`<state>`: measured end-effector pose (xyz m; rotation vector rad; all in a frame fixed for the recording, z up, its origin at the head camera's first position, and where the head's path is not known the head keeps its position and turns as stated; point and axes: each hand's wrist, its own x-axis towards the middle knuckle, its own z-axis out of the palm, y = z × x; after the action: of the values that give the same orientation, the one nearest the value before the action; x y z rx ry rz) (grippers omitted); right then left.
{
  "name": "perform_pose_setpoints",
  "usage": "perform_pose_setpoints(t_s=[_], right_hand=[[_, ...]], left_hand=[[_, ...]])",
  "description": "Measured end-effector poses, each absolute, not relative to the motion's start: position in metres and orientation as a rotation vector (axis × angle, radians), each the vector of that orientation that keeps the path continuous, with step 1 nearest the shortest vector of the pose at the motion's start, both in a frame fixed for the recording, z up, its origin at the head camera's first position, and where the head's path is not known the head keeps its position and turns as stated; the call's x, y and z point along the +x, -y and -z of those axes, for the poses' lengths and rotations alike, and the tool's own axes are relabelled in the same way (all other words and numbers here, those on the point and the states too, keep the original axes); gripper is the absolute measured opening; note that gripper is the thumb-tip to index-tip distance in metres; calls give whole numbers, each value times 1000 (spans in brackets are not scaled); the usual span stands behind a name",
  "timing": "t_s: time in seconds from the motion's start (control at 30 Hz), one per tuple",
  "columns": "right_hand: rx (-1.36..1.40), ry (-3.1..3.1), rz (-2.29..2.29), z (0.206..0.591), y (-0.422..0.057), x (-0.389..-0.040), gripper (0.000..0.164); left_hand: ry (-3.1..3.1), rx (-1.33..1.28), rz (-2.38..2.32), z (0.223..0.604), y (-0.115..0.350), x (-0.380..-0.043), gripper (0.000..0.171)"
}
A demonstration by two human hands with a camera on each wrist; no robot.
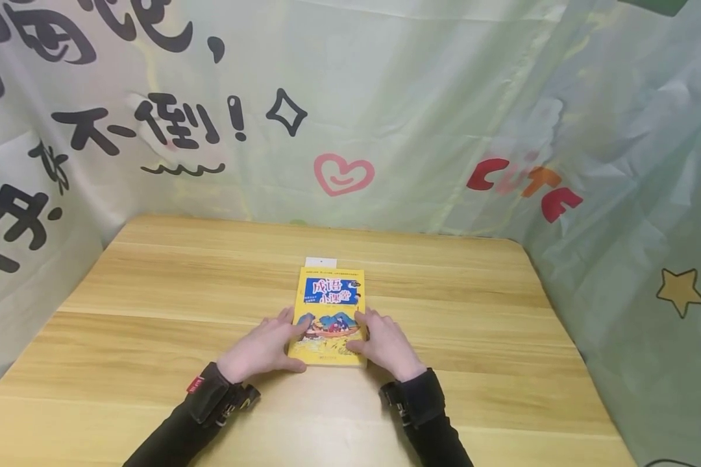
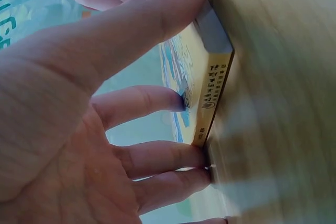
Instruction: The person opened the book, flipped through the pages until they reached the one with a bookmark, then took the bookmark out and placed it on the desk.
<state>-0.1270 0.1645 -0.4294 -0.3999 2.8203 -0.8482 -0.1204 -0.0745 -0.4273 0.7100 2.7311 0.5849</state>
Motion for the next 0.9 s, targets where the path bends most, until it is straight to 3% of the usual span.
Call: perform_pose_setpoints(t_s=[0.43,0.67,0.9], right_hand=[[-364,-2854,904,414,-164,-124,51],[-396,-2892,1180,413,-165,-125,43],[-380,-2807,1587,410,-163,-127,50]], left_hand=[[-2716,712,-566,428,76,-121,87],[-2711,705,-565,428,77,-120,88],[-2662,704,-613,428,81,-123,96]])
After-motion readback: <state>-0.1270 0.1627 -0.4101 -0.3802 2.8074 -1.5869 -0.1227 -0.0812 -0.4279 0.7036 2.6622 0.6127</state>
